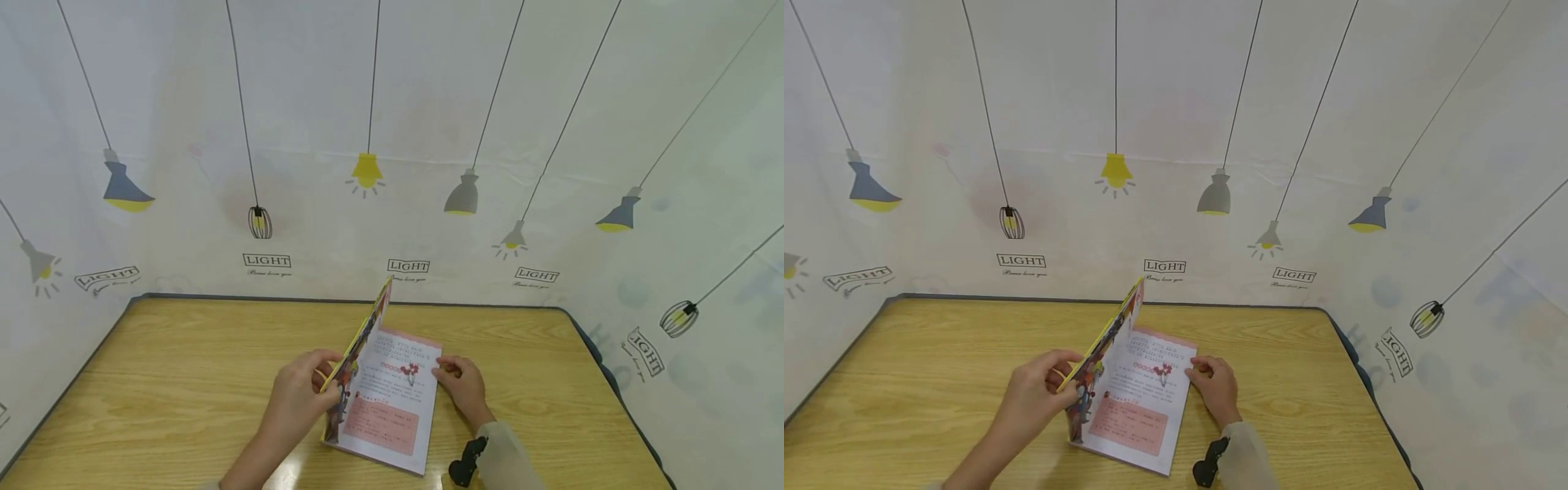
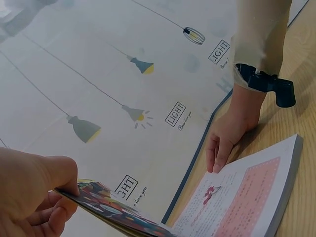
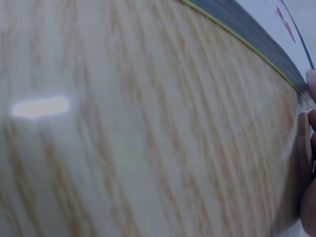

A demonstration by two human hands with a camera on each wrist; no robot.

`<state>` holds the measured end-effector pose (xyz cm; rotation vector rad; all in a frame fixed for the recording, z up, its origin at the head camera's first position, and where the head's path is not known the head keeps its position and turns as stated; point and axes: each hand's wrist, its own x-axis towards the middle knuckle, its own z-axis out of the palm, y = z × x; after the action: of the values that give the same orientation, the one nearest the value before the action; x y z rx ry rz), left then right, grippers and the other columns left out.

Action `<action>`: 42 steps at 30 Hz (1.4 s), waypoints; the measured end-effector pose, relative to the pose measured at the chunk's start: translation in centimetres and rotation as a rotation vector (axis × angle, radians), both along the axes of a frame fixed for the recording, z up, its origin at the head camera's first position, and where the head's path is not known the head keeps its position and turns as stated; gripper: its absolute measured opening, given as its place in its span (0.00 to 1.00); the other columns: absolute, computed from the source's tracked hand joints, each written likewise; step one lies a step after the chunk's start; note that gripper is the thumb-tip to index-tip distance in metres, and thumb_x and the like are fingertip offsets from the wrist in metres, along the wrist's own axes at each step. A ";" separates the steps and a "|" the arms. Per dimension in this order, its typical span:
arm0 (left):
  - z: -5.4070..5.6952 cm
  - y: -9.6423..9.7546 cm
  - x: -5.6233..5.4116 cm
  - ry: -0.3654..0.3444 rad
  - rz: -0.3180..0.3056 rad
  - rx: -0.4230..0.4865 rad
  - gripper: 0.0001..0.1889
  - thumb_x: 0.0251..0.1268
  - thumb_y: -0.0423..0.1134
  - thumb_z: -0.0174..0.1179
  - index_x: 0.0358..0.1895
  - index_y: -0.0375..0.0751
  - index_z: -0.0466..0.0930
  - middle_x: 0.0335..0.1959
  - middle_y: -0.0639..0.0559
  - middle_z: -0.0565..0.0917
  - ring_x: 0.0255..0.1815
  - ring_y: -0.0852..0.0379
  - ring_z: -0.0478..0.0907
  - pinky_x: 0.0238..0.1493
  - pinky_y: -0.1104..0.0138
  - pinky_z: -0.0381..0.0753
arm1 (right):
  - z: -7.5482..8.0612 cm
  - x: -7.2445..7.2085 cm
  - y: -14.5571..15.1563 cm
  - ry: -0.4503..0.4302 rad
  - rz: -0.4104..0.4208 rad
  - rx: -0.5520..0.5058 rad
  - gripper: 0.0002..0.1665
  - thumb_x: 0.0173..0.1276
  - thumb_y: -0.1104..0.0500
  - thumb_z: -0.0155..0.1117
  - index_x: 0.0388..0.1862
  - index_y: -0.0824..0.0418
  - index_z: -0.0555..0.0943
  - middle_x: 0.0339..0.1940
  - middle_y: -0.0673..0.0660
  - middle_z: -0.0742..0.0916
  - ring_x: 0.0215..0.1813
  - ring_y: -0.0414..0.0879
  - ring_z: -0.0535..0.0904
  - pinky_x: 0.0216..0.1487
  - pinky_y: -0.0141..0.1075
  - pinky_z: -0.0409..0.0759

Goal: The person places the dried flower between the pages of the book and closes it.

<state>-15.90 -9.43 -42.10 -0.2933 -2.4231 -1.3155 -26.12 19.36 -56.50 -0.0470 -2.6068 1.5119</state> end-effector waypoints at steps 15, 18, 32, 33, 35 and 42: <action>-0.1 2.9 0.3 0.090 -0.045 -0.160 0.19 0.35 0.20 0.60 0.37 0.38 0.79 0.24 0.56 0.74 0.20 0.67 0.67 0.20 0.74 0.69 | 0.7 -0.1 0.4 -0.026 -0.007 -0.030 0.13 0.56 0.58 0.69 0.40 0.61 0.84 0.34 0.54 0.80 0.36 0.45 0.73 0.38 0.35 0.70; -0.2 3.4 0.4 0.094 -0.058 -0.173 0.19 0.35 0.20 0.60 0.37 0.38 0.79 0.24 0.55 0.74 0.21 0.67 0.67 0.20 0.75 0.69 | 1.3 -0.5 0.6 -0.082 -0.007 -0.060 0.13 0.58 0.57 0.67 0.41 0.62 0.83 0.35 0.55 0.81 0.38 0.46 0.73 0.38 0.36 0.70; -1.0 5.0 0.7 0.148 -0.116 -0.264 0.19 0.34 0.21 0.61 0.37 0.37 0.79 0.26 0.54 0.75 0.23 0.64 0.70 0.23 0.76 0.71 | 11.3 -1.9 -0.7 0.018 0.267 -0.101 0.21 0.64 0.54 0.62 0.52 0.64 0.79 0.42 0.60 0.82 0.43 0.50 0.77 0.43 0.41 0.74; -1.0 5.1 0.8 0.156 -0.119 -0.274 0.19 0.34 0.21 0.61 0.37 0.37 0.79 0.26 0.53 0.75 0.23 0.63 0.71 0.23 0.76 0.71 | 11.9 -1.9 -1.0 0.020 0.297 -0.100 0.21 0.64 0.54 0.62 0.53 0.64 0.78 0.44 0.61 0.82 0.45 0.51 0.77 0.45 0.43 0.74; -1.2 5.3 0.9 0.172 -0.122 -0.295 0.19 0.34 0.21 0.61 0.37 0.38 0.79 0.25 0.53 0.75 0.24 0.63 0.71 0.24 0.75 0.71 | 12.8 -1.9 -1.4 0.012 0.351 -0.082 0.22 0.64 0.54 0.61 0.54 0.64 0.78 0.45 0.61 0.82 0.45 0.52 0.78 0.46 0.45 0.74; -1.5 6.1 1.1 0.161 -0.148 -0.313 0.18 0.35 0.22 0.62 0.37 0.37 0.78 0.29 0.52 0.76 0.25 0.62 0.72 0.25 0.75 0.72 | 14.0 -2.1 -2.4 -0.060 0.453 0.000 0.20 0.64 0.53 0.61 0.51 0.63 0.79 0.41 0.59 0.84 0.40 0.54 0.80 0.40 0.42 0.75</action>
<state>-14.83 -3.34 -43.64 -0.6464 -2.5005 -0.9220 -28.19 16.95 -42.48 0.5417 -2.7949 1.6558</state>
